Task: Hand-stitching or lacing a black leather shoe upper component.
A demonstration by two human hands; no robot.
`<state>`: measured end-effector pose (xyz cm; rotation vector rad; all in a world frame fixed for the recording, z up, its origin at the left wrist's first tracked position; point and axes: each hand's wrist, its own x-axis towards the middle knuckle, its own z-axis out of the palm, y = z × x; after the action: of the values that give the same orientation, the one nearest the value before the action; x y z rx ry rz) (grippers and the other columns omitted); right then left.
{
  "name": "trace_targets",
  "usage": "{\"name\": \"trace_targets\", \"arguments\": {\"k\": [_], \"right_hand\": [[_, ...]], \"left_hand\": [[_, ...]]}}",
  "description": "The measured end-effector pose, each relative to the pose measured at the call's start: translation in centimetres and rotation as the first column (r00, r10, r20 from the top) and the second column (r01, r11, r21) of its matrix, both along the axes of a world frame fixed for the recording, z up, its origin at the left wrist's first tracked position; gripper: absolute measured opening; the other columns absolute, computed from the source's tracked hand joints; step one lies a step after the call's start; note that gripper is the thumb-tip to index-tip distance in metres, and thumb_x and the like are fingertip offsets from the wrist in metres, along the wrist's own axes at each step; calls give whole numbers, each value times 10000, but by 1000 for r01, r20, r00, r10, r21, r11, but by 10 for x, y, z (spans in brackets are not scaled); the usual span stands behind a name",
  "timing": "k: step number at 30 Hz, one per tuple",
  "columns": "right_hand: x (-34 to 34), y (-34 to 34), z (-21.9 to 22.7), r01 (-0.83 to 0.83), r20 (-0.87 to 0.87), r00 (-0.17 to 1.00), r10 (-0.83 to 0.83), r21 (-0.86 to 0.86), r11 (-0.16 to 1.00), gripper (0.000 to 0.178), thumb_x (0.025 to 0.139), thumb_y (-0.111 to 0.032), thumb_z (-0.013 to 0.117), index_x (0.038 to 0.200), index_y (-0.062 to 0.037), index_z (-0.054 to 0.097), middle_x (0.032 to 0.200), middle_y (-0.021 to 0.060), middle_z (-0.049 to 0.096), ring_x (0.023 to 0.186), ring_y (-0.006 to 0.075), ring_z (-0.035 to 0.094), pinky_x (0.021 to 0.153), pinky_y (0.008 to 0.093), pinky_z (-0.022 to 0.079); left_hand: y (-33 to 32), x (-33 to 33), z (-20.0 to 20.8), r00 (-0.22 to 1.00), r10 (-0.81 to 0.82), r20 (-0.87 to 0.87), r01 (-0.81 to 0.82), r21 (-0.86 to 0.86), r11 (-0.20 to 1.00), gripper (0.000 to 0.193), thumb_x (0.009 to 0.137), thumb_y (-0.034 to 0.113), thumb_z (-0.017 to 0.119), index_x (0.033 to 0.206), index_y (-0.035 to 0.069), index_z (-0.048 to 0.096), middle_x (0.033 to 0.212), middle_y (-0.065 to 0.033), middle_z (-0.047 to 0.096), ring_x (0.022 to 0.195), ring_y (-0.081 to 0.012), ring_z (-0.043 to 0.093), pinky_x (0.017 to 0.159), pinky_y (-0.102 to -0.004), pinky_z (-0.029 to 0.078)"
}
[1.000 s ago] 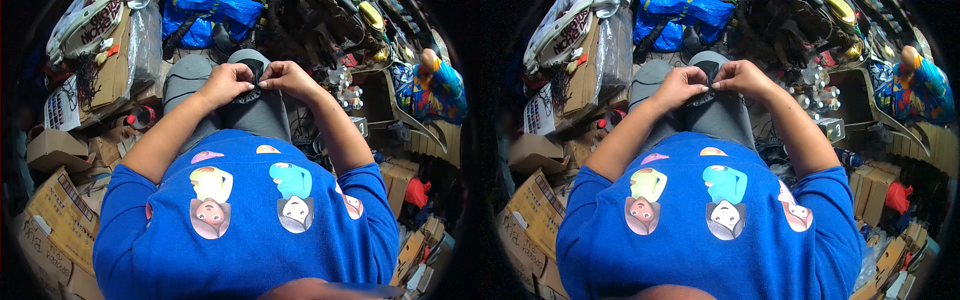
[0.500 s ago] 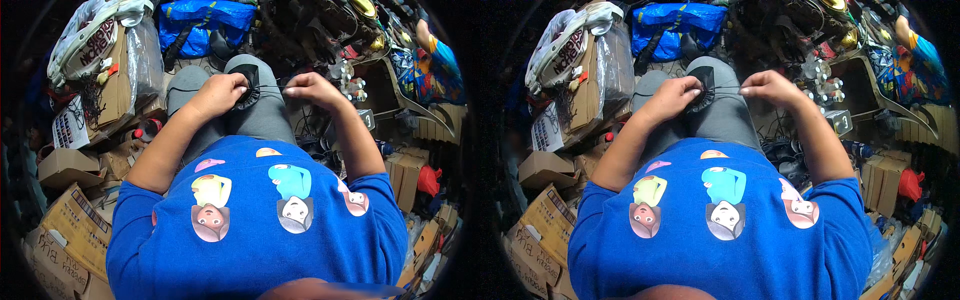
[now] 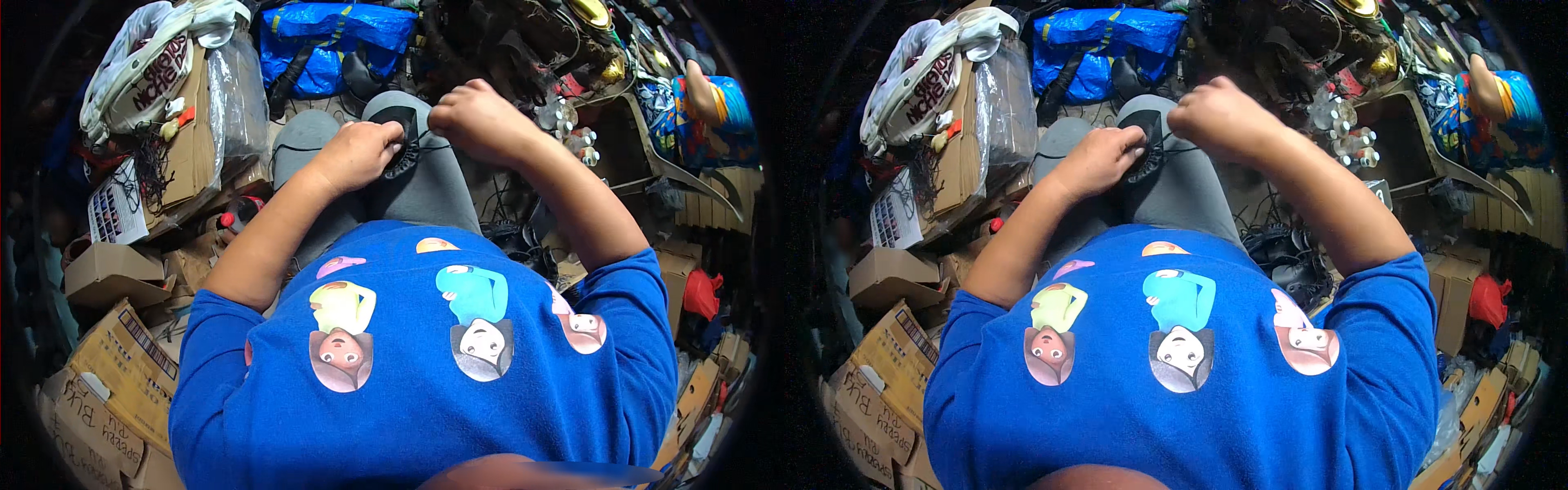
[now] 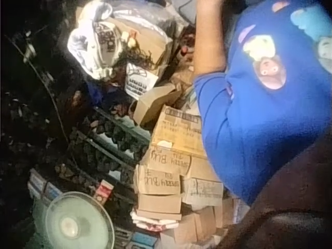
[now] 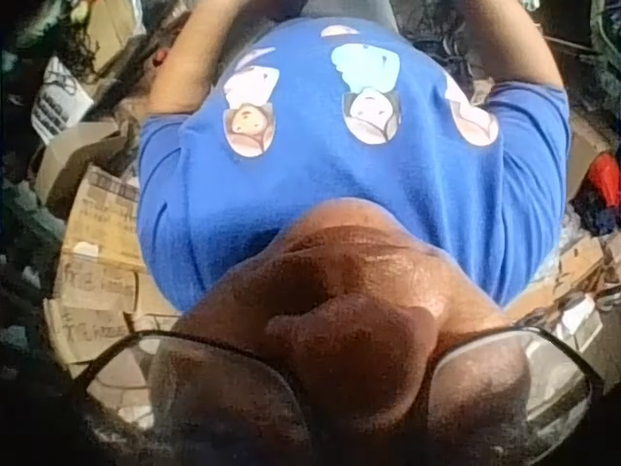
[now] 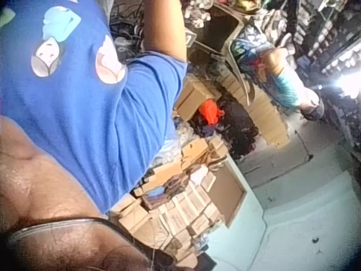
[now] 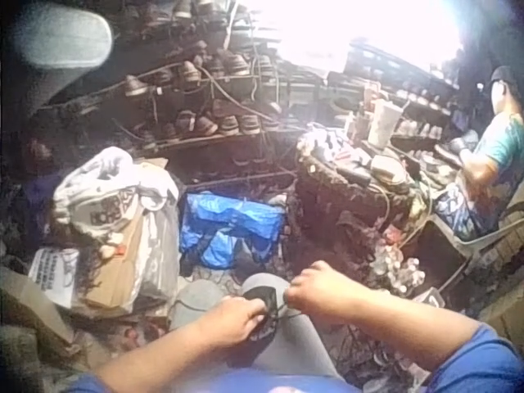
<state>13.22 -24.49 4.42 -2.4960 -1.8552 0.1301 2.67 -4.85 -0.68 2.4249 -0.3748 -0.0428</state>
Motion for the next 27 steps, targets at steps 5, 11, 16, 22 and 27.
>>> {"name": "trace_targets", "arguments": {"k": [5, 11, 16, 22, 27], "right_hand": [[-2, 9, -20, -128, -111, 985, 132, 38, 991, 44, 748, -143, 569, 752, -108, 543, 713, 54, 572, 791, 233, 574, 804, 362, 397], [41, -72, -50, 317, -368, 879, -303, -23, 948, 47, 739, -82, 633, 732, -75, 586, 662, 50, 587, 659, 227, 583, 650, 351, 450], [30, -30, -21, 756, -982, 128, 140, 188, 627, 161, 860, -184, 620, 932, -40, 614, 879, 28, 608, 834, 116, 581, 795, 282, 476], [-27, 30, -2, 465, -964, -30, 266, 222, 857, 212, 913, -243, 541, 919, -36, 587, 936, 71, 624, 855, 157, 575, 773, 297, 455], [-4, -77, -47, 471, -606, 713, -353, 42, 881, 263, 835, -32, 559, 1092, -56, 606, 1003, 94, 638, 920, 169, 597, 835, 286, 454]], "left_hand": [[11, -9, -8, 998, -47, 47, 47, 7, 999, 125, 780, 77, 530, 903, 72, 552, 826, -132, 602, 845, -333, 574, 724, -434, 424], [90, -72, -7, 974, 207, 90, -220, 180, 959, 150, 752, 17, 545, 896, 45, 577, 829, -124, 597, 786, -262, 576, 717, -346, 427], [65, -50, 67, 942, 281, -183, -329, -673, 662, 71, 846, 83, 596, 812, 21, 608, 806, -34, 618, 763, -105, 568, 696, -248, 449], [-14, -42, 64, 838, -479, -262, -56, -914, 403, 193, 937, 219, 493, 918, 37, 551, 828, -65, 608, 814, -158, 591, 717, -294, 469], [107, -84, 35, 972, 209, 109, -221, 113, 969, 227, 699, -34, 586, 913, 27, 634, 841, -120, 612, 785, -259, 601, 712, -334, 479]]}}
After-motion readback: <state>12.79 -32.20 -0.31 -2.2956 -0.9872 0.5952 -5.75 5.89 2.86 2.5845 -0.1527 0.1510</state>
